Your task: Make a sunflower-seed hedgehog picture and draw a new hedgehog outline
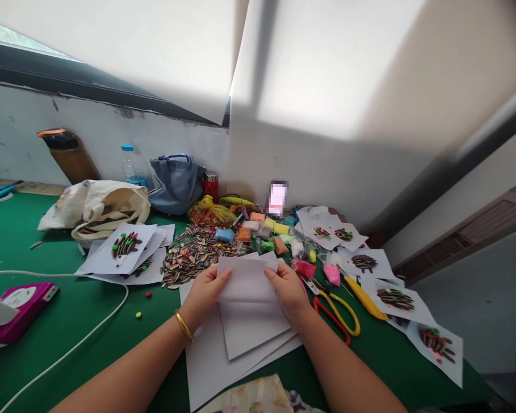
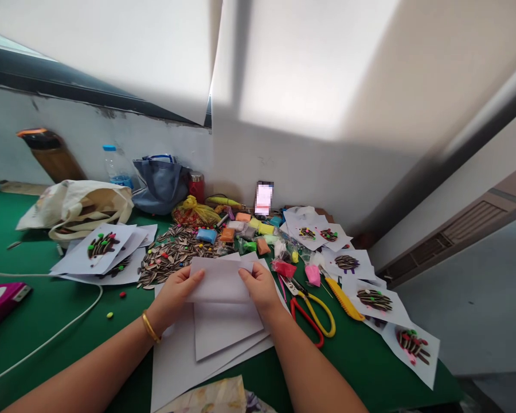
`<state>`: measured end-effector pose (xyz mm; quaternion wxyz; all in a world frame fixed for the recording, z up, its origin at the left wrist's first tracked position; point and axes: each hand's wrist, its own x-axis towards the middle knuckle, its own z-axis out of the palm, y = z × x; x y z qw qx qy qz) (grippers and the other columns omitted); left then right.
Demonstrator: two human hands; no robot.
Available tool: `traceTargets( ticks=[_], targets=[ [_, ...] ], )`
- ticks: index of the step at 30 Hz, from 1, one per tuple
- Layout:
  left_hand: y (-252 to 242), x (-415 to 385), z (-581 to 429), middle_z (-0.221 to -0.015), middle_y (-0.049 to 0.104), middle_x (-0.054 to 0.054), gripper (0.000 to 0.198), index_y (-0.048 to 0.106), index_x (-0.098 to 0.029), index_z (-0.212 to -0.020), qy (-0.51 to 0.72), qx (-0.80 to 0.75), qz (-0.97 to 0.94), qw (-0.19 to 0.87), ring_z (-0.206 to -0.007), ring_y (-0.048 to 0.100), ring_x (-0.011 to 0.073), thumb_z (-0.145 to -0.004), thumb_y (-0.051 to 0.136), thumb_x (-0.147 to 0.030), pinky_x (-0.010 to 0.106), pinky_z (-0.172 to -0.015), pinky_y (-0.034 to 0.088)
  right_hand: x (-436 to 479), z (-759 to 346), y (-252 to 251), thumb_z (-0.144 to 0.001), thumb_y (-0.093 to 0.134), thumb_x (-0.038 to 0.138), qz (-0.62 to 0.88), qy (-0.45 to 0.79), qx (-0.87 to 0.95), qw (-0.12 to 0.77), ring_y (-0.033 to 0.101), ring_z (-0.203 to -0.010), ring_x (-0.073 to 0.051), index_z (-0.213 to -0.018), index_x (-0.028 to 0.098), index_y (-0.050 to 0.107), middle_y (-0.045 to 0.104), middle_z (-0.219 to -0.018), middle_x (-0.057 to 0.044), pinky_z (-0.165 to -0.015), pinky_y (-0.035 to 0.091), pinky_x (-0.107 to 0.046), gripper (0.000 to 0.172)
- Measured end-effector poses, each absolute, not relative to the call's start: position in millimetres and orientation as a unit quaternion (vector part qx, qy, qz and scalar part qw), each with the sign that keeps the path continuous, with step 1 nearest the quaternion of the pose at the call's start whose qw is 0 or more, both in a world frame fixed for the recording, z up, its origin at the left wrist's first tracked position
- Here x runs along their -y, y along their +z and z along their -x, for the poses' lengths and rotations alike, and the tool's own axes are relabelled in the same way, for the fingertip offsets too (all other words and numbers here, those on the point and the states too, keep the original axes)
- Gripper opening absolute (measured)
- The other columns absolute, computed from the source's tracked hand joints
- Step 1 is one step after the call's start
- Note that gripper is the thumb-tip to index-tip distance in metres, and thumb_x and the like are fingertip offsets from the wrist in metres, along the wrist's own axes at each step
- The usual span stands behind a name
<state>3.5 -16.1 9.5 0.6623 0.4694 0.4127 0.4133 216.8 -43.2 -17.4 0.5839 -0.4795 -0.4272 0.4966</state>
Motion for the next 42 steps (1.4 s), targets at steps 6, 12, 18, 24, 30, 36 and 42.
traceTargets(
  ticks=[6, 12, 18, 24, 30, 36, 42],
  targets=[
    [9.1, 16.8, -3.7, -0.081, 0.071, 0.007, 0.045, 0.070, -0.014, -0.094, 0.416, -0.416, -0.466, 0.661, -0.068, 0.062, 0.0186, -0.068, 0.075, -0.050, 0.027, -0.062, 0.046, 44.2, -215.6, -15.0, -0.073, 0.074, 0.047, 0.492, 0.496, 0.423, 0.578, 0.061, -0.071, -0.019, -0.091, 0.020, 0.068, 0.068, -0.080, -0.002, -0.065, 0.048, -0.029, 0.033],
    [10.8, 17.7, -3.7, -0.081, 0.071, 0.007, 0.044, 0.070, -0.014, -0.091, 0.418, -0.420, -0.465, 0.658, -0.068, 0.062, 0.0184, -0.067, 0.076, -0.050, 0.027, -0.061, 0.046, 43.4, -216.5, -17.3, -0.073, 0.074, 0.048, 0.486, 0.494, 0.429, 0.579, 0.062, -0.072, -0.020, -0.091, 0.020, 0.068, 0.069, -0.081, -0.003, -0.066, 0.048, -0.030, 0.034],
    [11.4, 17.5, -3.9, -0.081, 0.071, 0.007, 0.046, 0.071, -0.013, -0.094, 0.419, -0.416, -0.465, 0.660, -0.067, 0.061, 0.0179, -0.067, 0.076, -0.050, 0.027, -0.061, 0.046, 43.2, -217.0, -19.2, -0.074, 0.074, 0.047, 0.478, 0.501, 0.429, 0.580, 0.062, -0.072, -0.019, -0.090, 0.020, 0.068, 0.070, -0.083, -0.002, -0.069, 0.048, -0.030, 0.032],
    [10.0, 16.5, -3.8, -0.082, 0.072, 0.007, 0.046, 0.070, -0.013, -0.094, 0.417, -0.418, -0.462, 0.662, -0.068, 0.062, 0.0184, -0.067, 0.076, -0.050, 0.027, -0.061, 0.046, 44.2, -215.3, -15.0, -0.072, 0.075, 0.048, 0.480, 0.503, 0.425, 0.579, 0.063, -0.072, -0.020, -0.090, 0.020, 0.068, 0.071, -0.083, -0.002, -0.068, 0.049, -0.030, 0.034],
    [12.1, 17.8, -4.3, -0.082, 0.072, 0.007, 0.045, 0.071, -0.013, -0.092, 0.423, -0.420, -0.461, 0.658, -0.067, 0.062, 0.0181, -0.066, 0.077, -0.050, 0.027, -0.060, 0.046, 44.7, -214.3, -13.1, -0.072, 0.074, 0.047, 0.489, 0.496, 0.426, 0.578, 0.063, -0.073, -0.020, -0.090, 0.020, 0.068, 0.070, -0.082, -0.003, -0.067, 0.048, -0.030, 0.033],
    [11.0, 17.0, -4.0, -0.080, 0.071, 0.007, 0.046, 0.071, -0.014, -0.089, 0.423, -0.430, -0.464, 0.648, -0.067, 0.062, 0.0188, -0.064, 0.077, -0.051, 0.027, -0.061, 0.047, 43.6, -216.8, -17.9, -0.073, 0.073, 0.048, 0.490, 0.488, 0.434, 0.578, 0.062, -0.071, -0.020, -0.089, 0.020, 0.069, 0.070, -0.080, -0.002, -0.066, 0.048, -0.030, 0.033],
    [8.1, 15.7, -3.2, -0.081, 0.071, 0.007, 0.045, 0.070, -0.013, -0.092, 0.418, -0.430, -0.474, 0.645, -0.069, 0.062, 0.0193, -0.067, 0.076, -0.050, 0.027, -0.061, 0.046, 44.3, -216.0, -14.0, -0.072, 0.074, 0.047, 0.496, 0.488, 0.431, 0.574, 0.061, -0.071, -0.019, -0.088, 0.019, 0.069, 0.069, -0.079, -0.002, -0.066, 0.047, -0.029, 0.032]
  ],
)
